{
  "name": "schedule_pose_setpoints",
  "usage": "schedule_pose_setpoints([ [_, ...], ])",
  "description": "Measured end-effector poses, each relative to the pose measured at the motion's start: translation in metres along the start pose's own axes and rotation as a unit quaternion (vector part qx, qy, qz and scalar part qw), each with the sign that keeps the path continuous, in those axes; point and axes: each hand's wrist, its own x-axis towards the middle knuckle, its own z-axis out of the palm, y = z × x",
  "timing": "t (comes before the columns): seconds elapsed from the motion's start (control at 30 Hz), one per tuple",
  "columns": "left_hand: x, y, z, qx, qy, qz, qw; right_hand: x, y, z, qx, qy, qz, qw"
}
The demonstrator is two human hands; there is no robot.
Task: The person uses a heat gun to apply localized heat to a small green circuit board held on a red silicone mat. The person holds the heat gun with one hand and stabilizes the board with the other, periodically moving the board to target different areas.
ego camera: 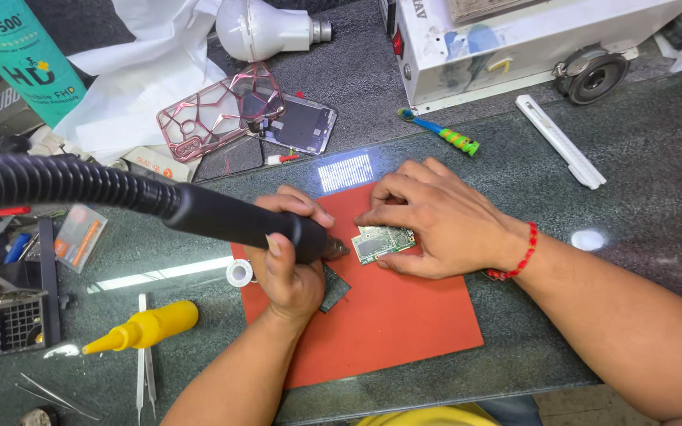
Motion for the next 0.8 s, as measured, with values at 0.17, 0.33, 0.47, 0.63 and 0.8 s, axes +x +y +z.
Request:
schedule_pose_setpoints([
  [0.17, -0.0047, 0.0056, 0.0027, -0.024, -0.045, -0.039, 0.998, 0.0006, -0.0004, 0.0004, 0.003, 0.005, -0.003, 1.0],
  [0.33, -0.006, 0.0054, 0.0042, -0.036, -0.051, -0.048, 0.997, -0.0011, 0.0001, 0.0033, 0.0, 0.004, -0.007, 1.0],
  [0.47, -0.0039, 0.0059, 0.0043, -0.029, -0.05, -0.041, 0.997, -0.0016, -0.0005, 0.0029, -0.002, -0.005, -0.001, 1.0],
  [0.63, -0.0032, 0.0045, 0.0046, 0.007, -0.049, -0.015, 0.999, -0.0012, -0.0012, 0.002, 0.0, 0.003, -0.008, 1.0],
  [0.8, -0.0022, 0.0033, 0.0039, -0.009, -0.055, -0.025, 0.998, -0.0016, 0.0003, 0.0035, -0.006, -0.006, -0.003, 1.0],
])
